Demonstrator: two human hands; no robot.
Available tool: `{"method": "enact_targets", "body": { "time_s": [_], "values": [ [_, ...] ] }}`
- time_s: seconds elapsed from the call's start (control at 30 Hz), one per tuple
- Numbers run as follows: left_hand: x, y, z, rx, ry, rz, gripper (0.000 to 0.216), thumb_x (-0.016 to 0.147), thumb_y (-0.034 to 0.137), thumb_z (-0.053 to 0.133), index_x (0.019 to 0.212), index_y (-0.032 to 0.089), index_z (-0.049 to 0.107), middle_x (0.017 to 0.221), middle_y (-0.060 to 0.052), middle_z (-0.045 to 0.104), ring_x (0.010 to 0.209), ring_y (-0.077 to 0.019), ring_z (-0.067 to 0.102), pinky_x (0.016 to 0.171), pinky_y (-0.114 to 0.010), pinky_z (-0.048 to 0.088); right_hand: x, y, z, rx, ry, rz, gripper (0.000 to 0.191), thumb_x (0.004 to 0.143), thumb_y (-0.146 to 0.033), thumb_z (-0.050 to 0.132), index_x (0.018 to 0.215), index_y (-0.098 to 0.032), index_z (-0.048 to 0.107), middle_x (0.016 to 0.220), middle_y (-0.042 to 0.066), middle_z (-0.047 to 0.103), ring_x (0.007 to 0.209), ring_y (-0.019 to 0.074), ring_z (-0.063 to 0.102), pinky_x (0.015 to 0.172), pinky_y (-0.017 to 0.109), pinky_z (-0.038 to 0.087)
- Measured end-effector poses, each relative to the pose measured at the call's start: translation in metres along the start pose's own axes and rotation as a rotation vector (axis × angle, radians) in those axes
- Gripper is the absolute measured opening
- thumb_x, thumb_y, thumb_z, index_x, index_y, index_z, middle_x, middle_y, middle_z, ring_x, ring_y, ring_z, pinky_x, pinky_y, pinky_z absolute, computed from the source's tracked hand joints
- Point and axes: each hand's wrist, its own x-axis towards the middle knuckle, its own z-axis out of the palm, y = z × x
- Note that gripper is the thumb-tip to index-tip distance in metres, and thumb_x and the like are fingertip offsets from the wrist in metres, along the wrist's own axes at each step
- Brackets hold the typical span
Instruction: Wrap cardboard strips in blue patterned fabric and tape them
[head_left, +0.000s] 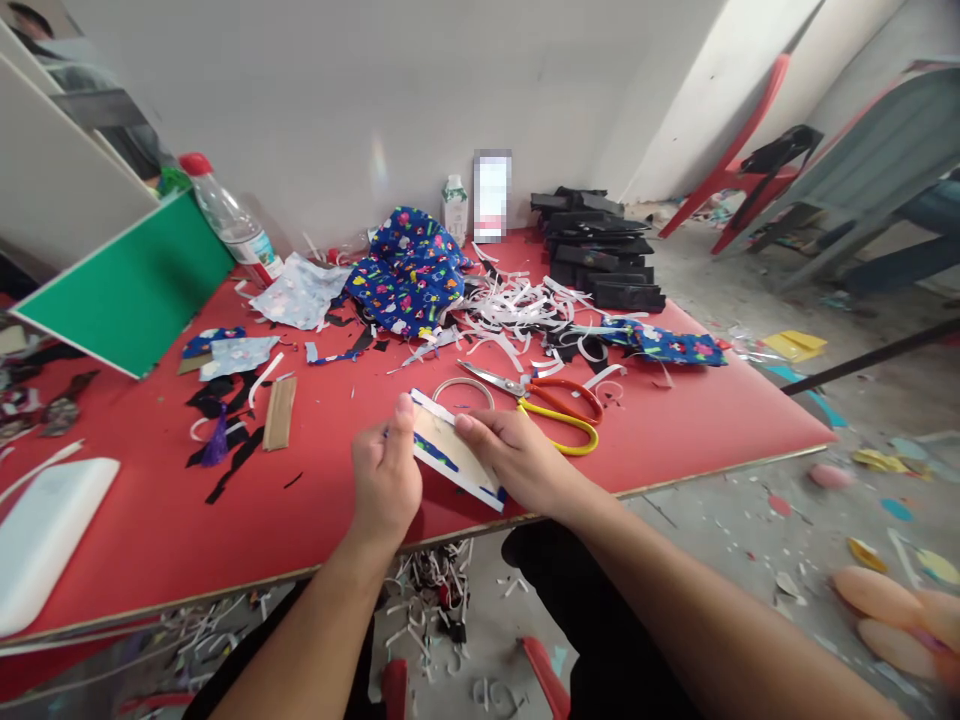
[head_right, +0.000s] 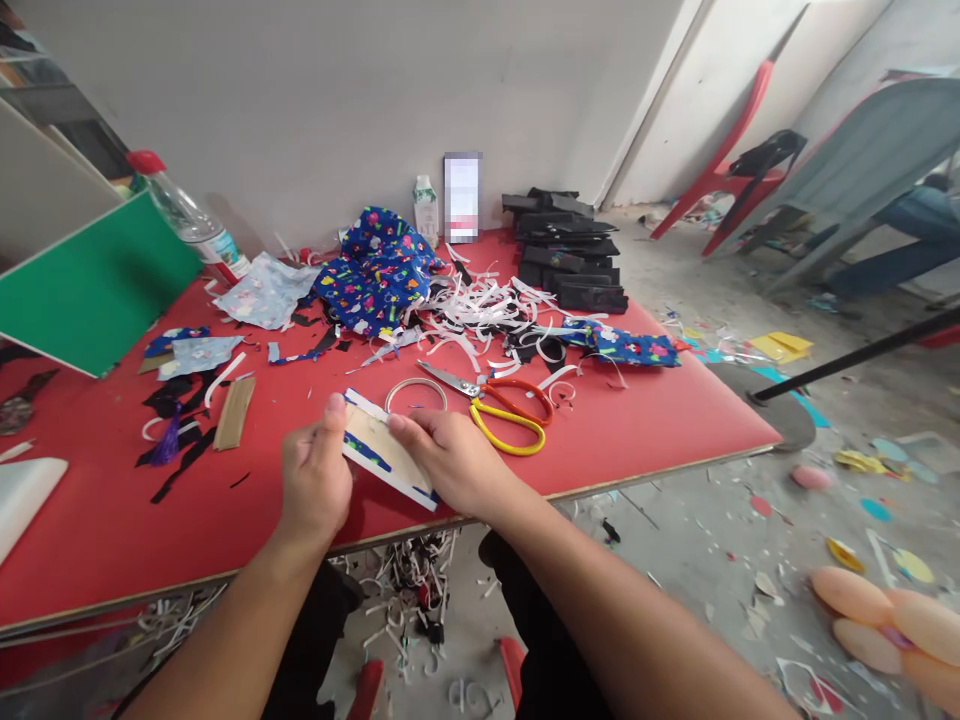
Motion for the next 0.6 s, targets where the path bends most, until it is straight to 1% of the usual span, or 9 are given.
{"method": "enact_targets", "body": {
  "time_s": [0.1,0.2,0.23,0.3,0.37,0.43,0.5,0.53,0.6],
  "values": [
    [0.005,-0.004,0.000,-0.053,0.048,-0.030,0.062,0.100,0.062,0.058,0.058,0.024,0.036,0.054,0.004,0.035,0.048,-0.0110,0.033,0.045,-0.027,0.028,-0.002,-0.003,-0.002,-0.018,-0.053,0.055,0.063,0.096,-0.073,0.054,0.061,-0.023,0.039,0.057,-0.006,0.033,0.053,0.0089,0.027,0.045,0.027,0.019],
    [0.006,-0.006,0.002,-0.213,0.057,-0.063,0.060,0.100,0.067,0.056,0.060,0.023,0.045,0.056,0.003,0.042,0.047,-0.0113,0.040,0.045,-0.027,0.034,-0.004,-0.008,0.002,0.025,-0.116,0.118,0.064,0.096,-0.079,0.046,0.063,-0.024,0.039,0.056,-0.006,0.033,0.050,0.0086,0.027,0.043,0.026,0.020],
    [0.005,-0.006,0.004,-0.269,0.062,-0.040,0.057,0.099,0.067,0.058,0.065,0.022,0.052,0.059,0.002,0.048,0.049,-0.0117,0.044,0.047,-0.026,0.038,-0.005,-0.009,0.004,0.046,-0.141,0.144,0.064,0.096,-0.080,0.043,0.064,-0.024,0.041,0.056,-0.006,0.035,0.049,0.0087,0.028,0.043,0.026,0.021],
    [0.002,-0.003,0.006,-0.329,0.054,0.077,0.046,0.095,0.067,0.064,0.087,0.022,0.067,0.080,-0.003,0.065,0.062,-0.0141,0.058,0.056,-0.026,0.048,-0.007,-0.013,0.008,0.091,-0.182,0.195,0.065,0.095,-0.081,0.040,0.068,-0.023,0.048,0.057,-0.005,0.042,0.048,0.0094,0.033,0.042,0.026,0.026],
    [-0.001,0.002,0.005,-0.287,0.029,0.250,0.040,0.093,0.061,0.071,0.106,0.023,0.071,0.101,-0.007,0.071,0.079,-0.0172,0.066,0.070,-0.029,0.054,-0.010,-0.015,0.009,0.128,-0.210,0.235,0.063,0.094,-0.080,0.044,0.072,-0.022,0.053,0.060,-0.004,0.048,0.049,0.0101,0.038,0.044,0.025,0.031],
    [-0.003,0.010,-0.001,-0.145,0.043,0.425,0.028,0.096,0.050,0.071,0.091,0.023,0.072,0.088,-0.004,0.071,0.074,-0.0161,0.064,0.070,-0.029,0.052,-0.012,-0.017,0.007,0.145,-0.262,0.266,0.062,0.093,-0.079,0.048,0.072,-0.021,0.056,0.060,-0.003,0.051,0.049,0.0102,0.041,0.046,0.025,0.034],
    [0.000,0.017,-0.013,0.117,0.103,0.503,0.040,0.099,0.042,0.068,0.065,0.021,0.060,0.059,0.002,0.055,0.056,-0.0127,0.051,0.059,-0.027,0.044,-0.012,-0.015,0.004,0.095,-0.253,0.251,0.063,0.097,-0.076,0.047,0.073,-0.019,0.061,0.058,-0.002,0.054,0.049,0.0111,0.045,0.048,0.026,0.036],
    [0.003,0.019,-0.021,0.285,0.132,0.478,0.047,0.099,0.041,0.067,0.058,0.021,0.054,0.051,0.004,0.046,0.050,-0.0119,0.044,0.054,-0.027,0.038,-0.012,-0.013,0.001,0.024,-0.199,0.208,0.063,0.100,-0.073,0.045,0.075,-0.018,0.065,0.060,0.000,0.059,0.050,0.0121,0.050,0.050,0.027,0.039],
    [0.014,0.019,-0.038,0.636,0.093,0.298,0.055,0.096,0.049,0.069,0.053,0.022,0.047,0.047,0.005,0.037,0.047,-0.0123,0.039,0.049,-0.029,0.031,-0.009,-0.007,-0.002,-0.233,-0.036,0.033,0.055,0.106,-0.060,0.045,0.085,-0.017,0.072,0.070,0.005,0.070,0.060,0.0149,0.060,0.059,0.028,0.044]
  ]
}}
